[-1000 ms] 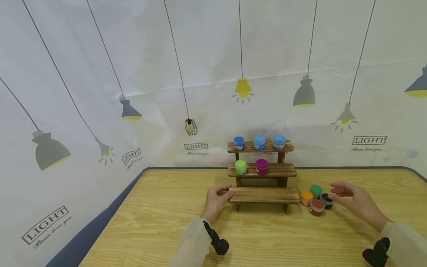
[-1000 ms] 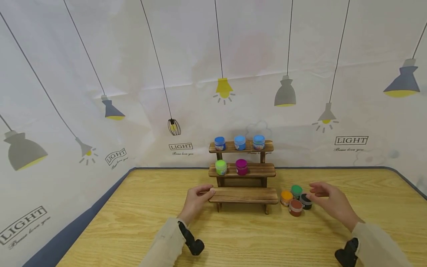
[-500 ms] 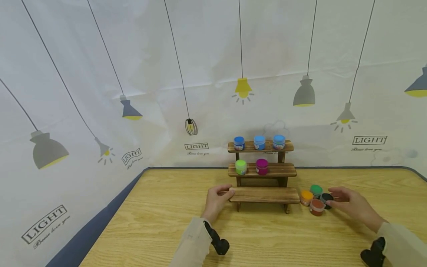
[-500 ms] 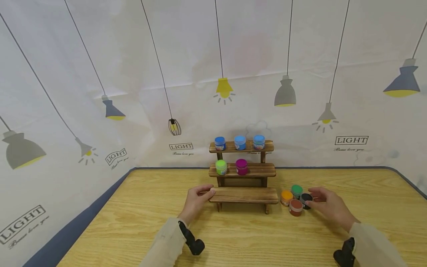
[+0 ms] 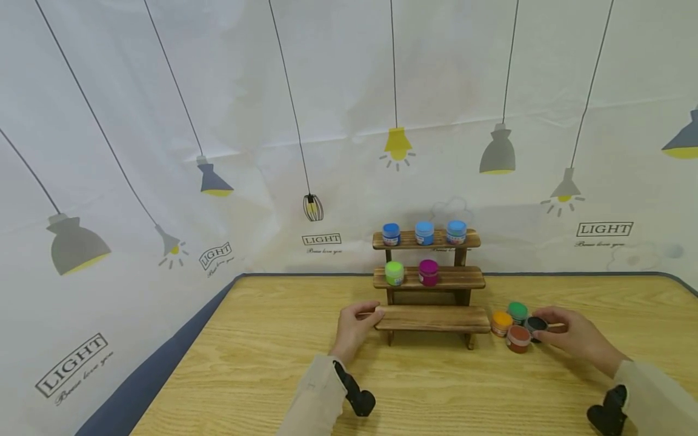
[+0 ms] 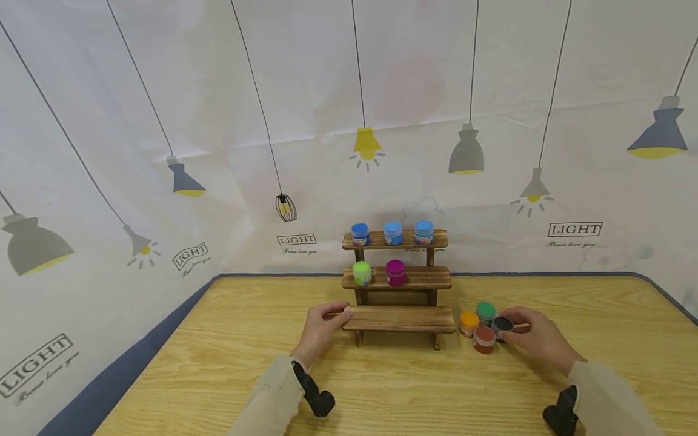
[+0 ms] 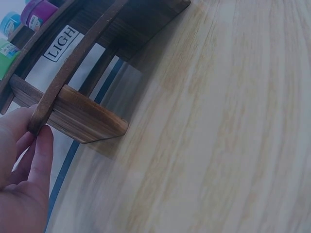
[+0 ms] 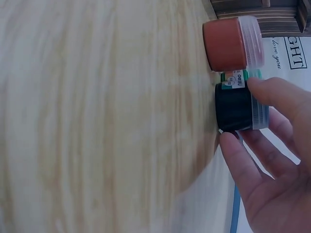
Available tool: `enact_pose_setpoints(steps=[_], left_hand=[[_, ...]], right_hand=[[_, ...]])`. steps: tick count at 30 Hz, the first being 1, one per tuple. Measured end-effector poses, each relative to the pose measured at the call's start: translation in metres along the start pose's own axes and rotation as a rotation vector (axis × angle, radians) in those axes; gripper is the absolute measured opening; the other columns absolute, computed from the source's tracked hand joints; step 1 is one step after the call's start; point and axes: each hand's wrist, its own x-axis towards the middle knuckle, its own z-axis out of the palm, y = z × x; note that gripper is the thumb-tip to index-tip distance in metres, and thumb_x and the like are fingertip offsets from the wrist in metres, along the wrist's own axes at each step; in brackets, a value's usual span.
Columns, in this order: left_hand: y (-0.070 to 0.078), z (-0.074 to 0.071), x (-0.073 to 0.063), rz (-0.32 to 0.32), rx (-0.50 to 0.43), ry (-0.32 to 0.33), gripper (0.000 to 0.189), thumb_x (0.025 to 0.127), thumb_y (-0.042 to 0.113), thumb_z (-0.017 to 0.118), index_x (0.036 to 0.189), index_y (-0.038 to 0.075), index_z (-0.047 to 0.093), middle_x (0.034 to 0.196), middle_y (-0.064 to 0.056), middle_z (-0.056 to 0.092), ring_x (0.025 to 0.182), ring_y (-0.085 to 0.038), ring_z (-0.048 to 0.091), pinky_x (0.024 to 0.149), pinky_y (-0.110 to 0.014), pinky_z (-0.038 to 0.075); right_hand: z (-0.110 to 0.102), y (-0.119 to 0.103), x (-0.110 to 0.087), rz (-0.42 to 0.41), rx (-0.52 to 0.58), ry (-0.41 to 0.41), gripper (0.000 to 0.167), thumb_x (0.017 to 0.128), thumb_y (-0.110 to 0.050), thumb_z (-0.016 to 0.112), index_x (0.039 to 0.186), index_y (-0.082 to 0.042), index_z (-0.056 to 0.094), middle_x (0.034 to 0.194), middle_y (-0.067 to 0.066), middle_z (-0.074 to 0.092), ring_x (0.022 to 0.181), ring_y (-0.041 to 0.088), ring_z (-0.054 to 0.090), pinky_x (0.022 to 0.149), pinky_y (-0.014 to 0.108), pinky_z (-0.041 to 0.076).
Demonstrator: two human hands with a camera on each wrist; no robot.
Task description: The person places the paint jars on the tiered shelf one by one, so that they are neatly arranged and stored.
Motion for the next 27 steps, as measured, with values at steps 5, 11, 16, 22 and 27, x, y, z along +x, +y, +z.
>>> enact_pose_setpoints(steps=[5, 11, 16, 22, 27], left_hand=[[-0.017, 0.001, 0.008, -0.002, 0.006, 0.005, 0.031, 0.080, 0.015, 0.066, 0.107, -0.002, 0.063, 0.100, -0.012, 0.062, 0.081, -0.018, 0.060, 0.068, -0.030, 0.049], [-0.018, 0.001, 0.009, -0.009, 0.005, 0.002, 0.032, 0.081, 0.015, 0.066, 0.108, -0.001, 0.063, 0.099, -0.012, 0.063, 0.081, -0.018, 0.060, 0.069, -0.031, 0.050], [-0.016, 0.001, 0.008, -0.007, 0.013, 0.003, 0.031, 0.081, 0.015, 0.066, 0.107, -0.001, 0.063, 0.099, -0.011, 0.062, 0.081, -0.017, 0.060, 0.068, -0.030, 0.049], [-0.016, 0.000, 0.007, -0.024, 0.020, 0.000, 0.031, 0.081, 0.016, 0.066, 0.107, 0.000, 0.064, 0.099, -0.010, 0.062, 0.081, -0.017, 0.060, 0.068, -0.030, 0.049], [-0.014, 0.000, 0.006, -0.017, 0.023, 0.002, 0.031, 0.081, 0.016, 0.066, 0.107, 0.000, 0.064, 0.100, -0.010, 0.062, 0.082, -0.018, 0.060, 0.067, -0.029, 0.049]], right_hand=[[-0.004, 0.001, -0.003, 0.002, 0.043, -0.049, 0.045, 0.082, -0.015, 0.064, 0.114, 0.012, 0.047, 0.104, 0.026, 0.053, 0.088, 0.035, 0.058, 0.065, 0.031, 0.050], [-0.007, 0.001, -0.006, -0.020, 0.061, -0.079, 0.049, 0.081, -0.016, 0.064, 0.115, 0.014, 0.044, 0.106, 0.029, 0.051, 0.090, 0.037, 0.057, 0.066, 0.032, 0.050], [-0.006, 0.000, -0.008, 0.005, 0.060, -0.080, 0.055, 0.081, -0.019, 0.065, 0.119, 0.014, 0.042, 0.111, 0.033, 0.047, 0.095, 0.042, 0.053, 0.067, 0.034, 0.050], [-0.005, -0.001, -0.008, 0.019, 0.033, -0.054, 0.052, 0.081, -0.018, 0.065, 0.117, 0.013, 0.044, 0.106, 0.028, 0.051, 0.092, 0.039, 0.055, 0.067, 0.034, 0.050], [-0.006, -0.001, -0.009, 0.036, 0.023, -0.047, 0.049, 0.082, -0.017, 0.064, 0.117, 0.012, 0.046, 0.105, 0.026, 0.052, 0.092, 0.039, 0.055, 0.066, 0.033, 0.050]])
